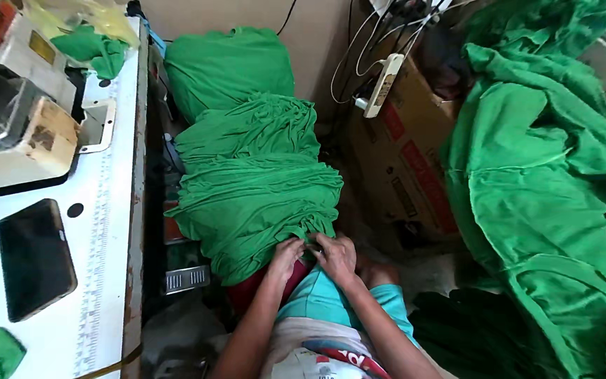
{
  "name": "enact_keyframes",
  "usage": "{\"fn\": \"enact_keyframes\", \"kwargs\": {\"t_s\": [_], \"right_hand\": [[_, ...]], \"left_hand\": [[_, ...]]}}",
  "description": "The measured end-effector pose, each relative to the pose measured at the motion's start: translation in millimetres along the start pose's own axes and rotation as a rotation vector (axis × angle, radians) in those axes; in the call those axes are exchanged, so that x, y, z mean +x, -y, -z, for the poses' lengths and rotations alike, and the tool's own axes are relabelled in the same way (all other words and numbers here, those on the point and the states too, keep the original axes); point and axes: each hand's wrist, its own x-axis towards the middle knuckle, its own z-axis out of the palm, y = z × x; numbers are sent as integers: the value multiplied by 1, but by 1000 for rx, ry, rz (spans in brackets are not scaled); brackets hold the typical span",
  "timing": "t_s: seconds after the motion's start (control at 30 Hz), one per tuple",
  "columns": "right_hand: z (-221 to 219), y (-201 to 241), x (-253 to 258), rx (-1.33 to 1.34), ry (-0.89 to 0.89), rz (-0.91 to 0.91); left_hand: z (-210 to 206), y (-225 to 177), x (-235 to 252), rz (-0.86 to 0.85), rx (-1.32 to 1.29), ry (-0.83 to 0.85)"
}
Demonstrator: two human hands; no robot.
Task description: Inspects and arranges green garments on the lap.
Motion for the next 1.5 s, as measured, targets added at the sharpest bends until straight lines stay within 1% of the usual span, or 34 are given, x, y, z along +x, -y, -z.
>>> {"fn": "enact_keyframes", "kwargs": {"t_s": [0.13,0.2,0.27,0.33,0.37,0.4,0.43,0.5,0.53,0.6,0.67,0.73,0.77,0.8,0.83,0.9,0.93,1.0,1.03,1.07,1.1,1.17,1.23,1.27,1.3,1.33,1.37,1.4,1.47,1.5], "right_hand": [[-5,3,0,-12,70,30],[-4,4,-4,25,157,19],[-2,2,-11,98,233,91],[-4,-2,-21,108,210,228],[-5,-3,-24,100,184,259],[-5,-3,-26,92,152,251],[-3,-1,-27,86,121,203],[1,5,-22,84,63,49],[1,5,-16,70,26,3],[-1,4,-7,46,-12,-20],[0,6,1,32,45,-48],[4,12,9,-51,213,-155],[5,16,12,-86,278,-216],[7,18,13,-103,306,-265],[9,18,14,-103,297,-296],[10,13,11,-77,180,-270],[9,9,9,-47,125,-242],[10,3,8,5,86,-197],[12,3,9,25,95,-192],[13,3,10,43,122,-208],[15,3,11,60,150,-242],[18,2,15,119,191,-351],[17,-5,19,208,197,-410],[17,-9,20,252,208,-420],[16,-12,22,277,221,-420],[16,-13,24,283,239,-414],[16,-14,26,275,252,-405],[16,-14,28,265,260,-395],[18,-13,30,247,276,-378],[18,-13,29,244,283,-367]], "left_hand": [[3,4,4,21,-38,-21],[5,5,3,4,-72,-12],[6,5,4,0,-94,-13],[7,5,5,14,-106,-19],[7,6,6,22,-113,-22],[8,6,6,24,-113,-21],[8,6,6,20,-106,-15],[7,7,6,7,-97,-6],[7,7,6,4,-100,-9],[7,7,5,13,-116,-10],[7,5,4,22,-115,-14],[6,4,1,4,-62,-8],[6,5,-2,-51,17,-11],[6,6,-3,-159,152,-33],[6,8,-4,-308,335,-78],[7,6,-10,-581,725,-170],[8,5,-11,-713,891,-190],[8,3,-10,-940,1169,-163],[7,3,-8,-1007,1268,-147],[7,3,-4,-1033,1331,-141],[7,2,0,-1015,1359,-140],[10,-3,6,-880,1328,-108],[13,-10,10,-734,1252,-60],[14,-13,10,-686,1235,-46],[15,-13,11,-678,1240,-56],[15,-9,11,-720,1261,-94],[16,-1,12,-811,1304,-156],[17,7,13,-936,1364,-221],[16,18,10,-1117,1467,-287],[15,22,8,-1160,1497,-297]]}}
